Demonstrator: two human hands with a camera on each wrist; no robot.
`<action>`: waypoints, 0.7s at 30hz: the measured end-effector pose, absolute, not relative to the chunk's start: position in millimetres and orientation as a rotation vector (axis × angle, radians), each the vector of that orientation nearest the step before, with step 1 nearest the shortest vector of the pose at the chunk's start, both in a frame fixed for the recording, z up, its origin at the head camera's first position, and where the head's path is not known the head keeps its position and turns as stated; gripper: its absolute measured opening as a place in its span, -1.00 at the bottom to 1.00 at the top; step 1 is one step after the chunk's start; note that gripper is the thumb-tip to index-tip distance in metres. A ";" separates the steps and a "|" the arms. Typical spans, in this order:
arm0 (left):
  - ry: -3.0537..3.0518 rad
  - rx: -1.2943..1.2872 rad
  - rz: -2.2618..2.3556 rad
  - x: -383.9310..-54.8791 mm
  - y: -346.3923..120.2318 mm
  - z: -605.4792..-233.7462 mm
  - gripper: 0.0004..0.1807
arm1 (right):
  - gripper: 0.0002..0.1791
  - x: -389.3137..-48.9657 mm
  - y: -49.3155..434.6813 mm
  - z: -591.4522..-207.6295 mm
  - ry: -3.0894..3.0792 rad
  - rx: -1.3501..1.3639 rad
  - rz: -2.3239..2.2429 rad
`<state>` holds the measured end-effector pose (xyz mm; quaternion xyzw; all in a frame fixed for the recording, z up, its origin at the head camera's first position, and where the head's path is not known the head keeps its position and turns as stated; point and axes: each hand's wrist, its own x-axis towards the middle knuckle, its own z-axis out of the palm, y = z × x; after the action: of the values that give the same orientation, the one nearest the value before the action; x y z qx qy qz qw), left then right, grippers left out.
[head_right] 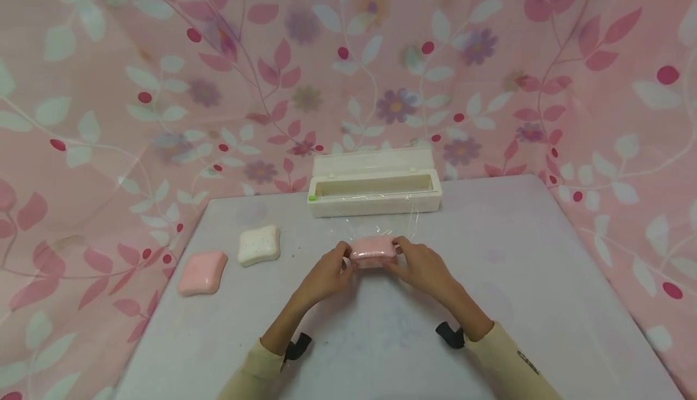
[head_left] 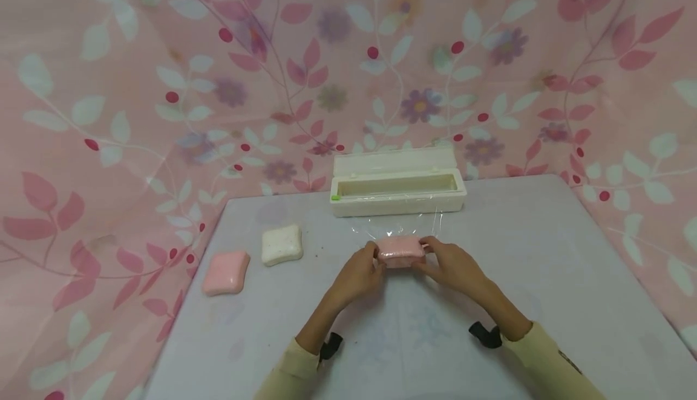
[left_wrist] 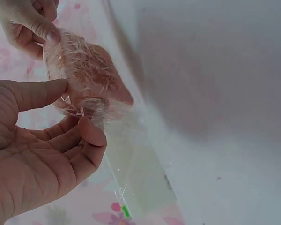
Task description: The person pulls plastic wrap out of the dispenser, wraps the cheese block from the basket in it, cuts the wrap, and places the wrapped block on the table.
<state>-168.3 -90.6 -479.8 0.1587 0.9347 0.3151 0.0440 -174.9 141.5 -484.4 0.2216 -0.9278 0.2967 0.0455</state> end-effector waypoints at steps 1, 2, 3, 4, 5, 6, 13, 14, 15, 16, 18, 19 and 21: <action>2.862 0.482 0.979 -173.8 -91.8 -478.4 -0.76 | -0.46 -180.3 140.8 -481.7 -2.820 0.695 0.917; 2.871 0.483 0.992 -179.4 -92.9 -477.4 -0.77 | -0.48 -185.5 139.9 -479.2 -2.816 0.703 0.933; 2.884 0.487 1.002 -185.2 -93.8 -476.1 -0.77 | -0.50 -190.9 138.9 -477.4 -2.813 0.708 0.945; 2.900 0.493 1.003 -191.1 -94.7 -475.2 -0.78 | -0.52 -196.4 137.8 -476.1 -2.817 0.704 0.958; 2.919 0.499 1.002 -197.0 -95.4 -474.6 -0.78 | -0.54 -201.7 136.8 -475.1 -2.824 0.703 0.962; 2.943 0.510 1.001 -202.7 -95.9 -473.5 -0.79 | -0.55 -206.9 135.7 -474.2 -2.830 0.694 0.978; 3.042 0.454 1.005 -238.8 -95.1 -472.8 -0.74 | -0.63 -238.6 128.3 -475.5 -2.844 0.587 1.088; 3.042 0.435 1.022 -243.3 -94.8 -473.3 -0.74 | -0.64 -242.1 127.5 -476.2 -2.840 0.578 1.098; 3.043 0.415 1.032 -247.6 -94.3 -473.8 -0.74 | -0.67 -245.3 126.7 -476.8 -2.836 0.571 1.113; 3.041 0.404 1.046 -251.6 -93.9 -474.4 -0.75 | -0.71 -248.3 126.1 -477.7 -2.835 0.562 1.125; 3.038 0.370 1.070 -259.1 -93.0 -475.9 -0.77 | -0.78 -254.9 124.7 -480.8 -2.836 0.538 1.129; 3.034 0.357 1.085 -262.4 -92.4 -476.5 -0.77 | -0.80 -258.4 124.0 -482.7 -2.831 0.524 1.132; 3.025 0.323 1.102 -267.8 -90.9 -477.6 -0.77 | -0.83 -264.8 123.1 -486.0 -2.823 0.495 1.149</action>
<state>-267.8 -90.9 -477.6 0.0997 0.9339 0.3401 -0.0469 -264.8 123.1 -486.0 0.1603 -0.9139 0.3721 0.0268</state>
